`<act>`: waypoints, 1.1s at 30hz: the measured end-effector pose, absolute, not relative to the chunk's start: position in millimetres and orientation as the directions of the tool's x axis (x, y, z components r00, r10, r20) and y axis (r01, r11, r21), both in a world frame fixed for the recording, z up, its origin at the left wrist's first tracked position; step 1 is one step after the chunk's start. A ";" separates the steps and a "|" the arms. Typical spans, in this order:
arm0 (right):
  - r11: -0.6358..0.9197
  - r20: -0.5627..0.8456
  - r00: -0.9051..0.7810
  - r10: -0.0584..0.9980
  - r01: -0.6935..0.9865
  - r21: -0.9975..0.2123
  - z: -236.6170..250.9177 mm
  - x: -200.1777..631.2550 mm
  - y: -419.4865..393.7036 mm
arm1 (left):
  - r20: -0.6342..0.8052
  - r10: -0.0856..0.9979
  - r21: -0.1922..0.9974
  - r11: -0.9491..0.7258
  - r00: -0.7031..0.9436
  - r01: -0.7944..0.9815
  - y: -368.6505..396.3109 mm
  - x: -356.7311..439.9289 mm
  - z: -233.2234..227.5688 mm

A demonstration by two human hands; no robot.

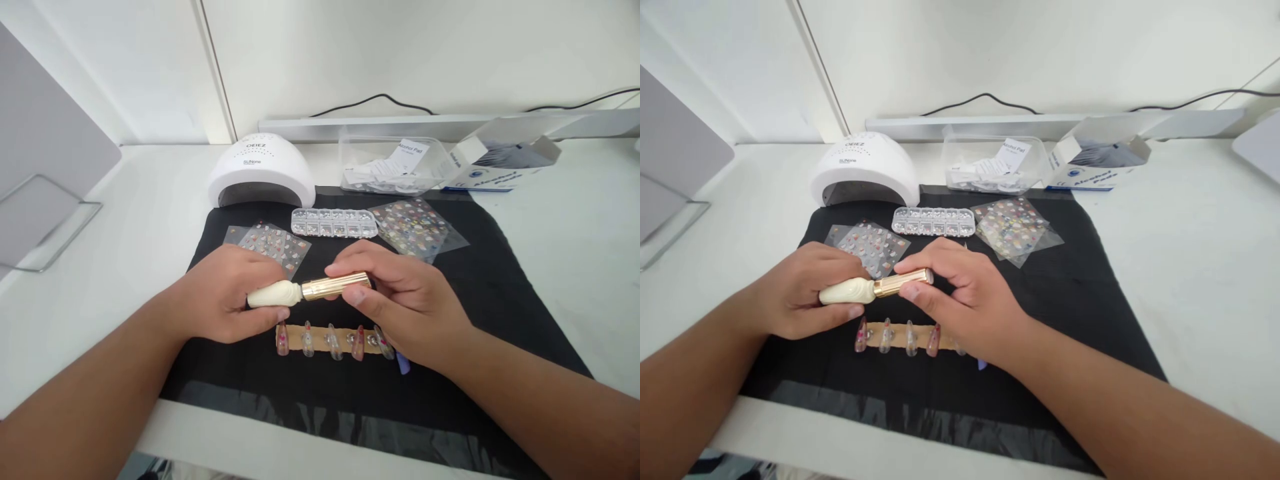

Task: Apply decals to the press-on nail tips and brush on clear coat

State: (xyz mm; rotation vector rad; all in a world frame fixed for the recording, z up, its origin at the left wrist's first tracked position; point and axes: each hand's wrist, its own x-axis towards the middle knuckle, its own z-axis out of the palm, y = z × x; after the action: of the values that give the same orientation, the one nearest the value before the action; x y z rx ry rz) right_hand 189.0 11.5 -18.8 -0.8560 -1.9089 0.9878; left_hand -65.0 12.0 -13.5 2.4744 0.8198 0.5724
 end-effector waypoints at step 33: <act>0.237 0.191 -0.666 0.721 -0.022 -0.971 -25.8 200.9 18.3 | 0.263 0.662 0.497 -0.716 0.702 0.490 16.9 -74.2 -9.9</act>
State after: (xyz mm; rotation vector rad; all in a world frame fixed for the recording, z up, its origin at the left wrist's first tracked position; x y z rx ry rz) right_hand 200.9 18.3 -25.8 -0.6395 -1.8727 1.4859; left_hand -74.2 16.9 -9.9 2.5194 0.8947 0.6059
